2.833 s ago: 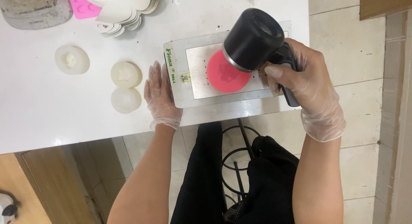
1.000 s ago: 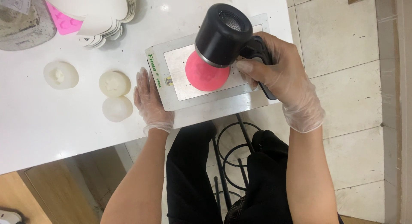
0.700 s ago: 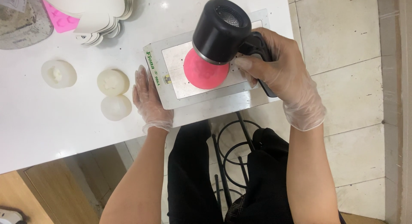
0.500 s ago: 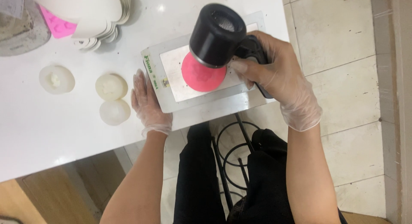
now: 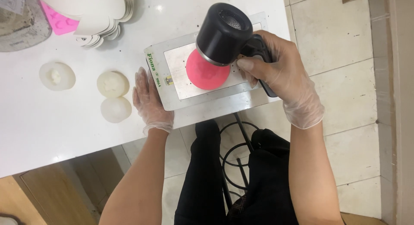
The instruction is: The person is using a heat gun and molds to create wax products.
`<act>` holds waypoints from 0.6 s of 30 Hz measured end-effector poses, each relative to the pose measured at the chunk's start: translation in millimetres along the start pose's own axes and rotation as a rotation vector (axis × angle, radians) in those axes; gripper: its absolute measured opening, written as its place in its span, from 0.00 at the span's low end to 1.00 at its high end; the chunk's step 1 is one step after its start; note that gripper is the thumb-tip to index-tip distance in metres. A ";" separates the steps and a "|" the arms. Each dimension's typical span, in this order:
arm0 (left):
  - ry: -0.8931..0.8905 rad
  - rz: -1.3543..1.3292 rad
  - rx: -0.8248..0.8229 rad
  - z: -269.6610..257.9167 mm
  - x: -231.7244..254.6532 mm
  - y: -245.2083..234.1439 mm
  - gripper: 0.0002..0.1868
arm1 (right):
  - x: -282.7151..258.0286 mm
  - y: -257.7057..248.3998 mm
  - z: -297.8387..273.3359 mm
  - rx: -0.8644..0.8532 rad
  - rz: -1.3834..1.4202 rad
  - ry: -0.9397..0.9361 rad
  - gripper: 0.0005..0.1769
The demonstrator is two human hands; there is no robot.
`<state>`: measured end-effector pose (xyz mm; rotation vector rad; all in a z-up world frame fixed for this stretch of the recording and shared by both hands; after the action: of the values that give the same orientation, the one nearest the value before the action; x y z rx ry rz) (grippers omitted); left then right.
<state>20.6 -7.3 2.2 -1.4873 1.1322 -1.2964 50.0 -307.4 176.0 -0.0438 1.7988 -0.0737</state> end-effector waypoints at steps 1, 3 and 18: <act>-0.002 0.005 -0.003 -0.1 -0.7 -0.8 0.40 | -1.6 1.3 0.2 -0.002 0.005 0.004 0.08; -0.009 0.024 -0.057 -0.4 -0.3 1.2 0.41 | -3.3 1.6 -0.5 0.004 -0.016 0.014 0.09; -0.022 -0.043 -0.018 -1.8 -4.0 1.3 0.37 | 10.3 1.7 1.4 -0.061 0.017 -0.105 0.08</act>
<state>18.5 -3.7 0.2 -1.5435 1.1057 -1.2989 49.0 -306.4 165.5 -0.0748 1.6958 -0.0045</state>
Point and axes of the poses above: each hand's wrist, its own z-axis towards the middle knuckle, its own y-axis out of the palm, x = y × z, the point moved 2 cm from there along z, towards the middle knuckle, and after that the axes turned 5 degrees about -y, right-handed, at the moved point
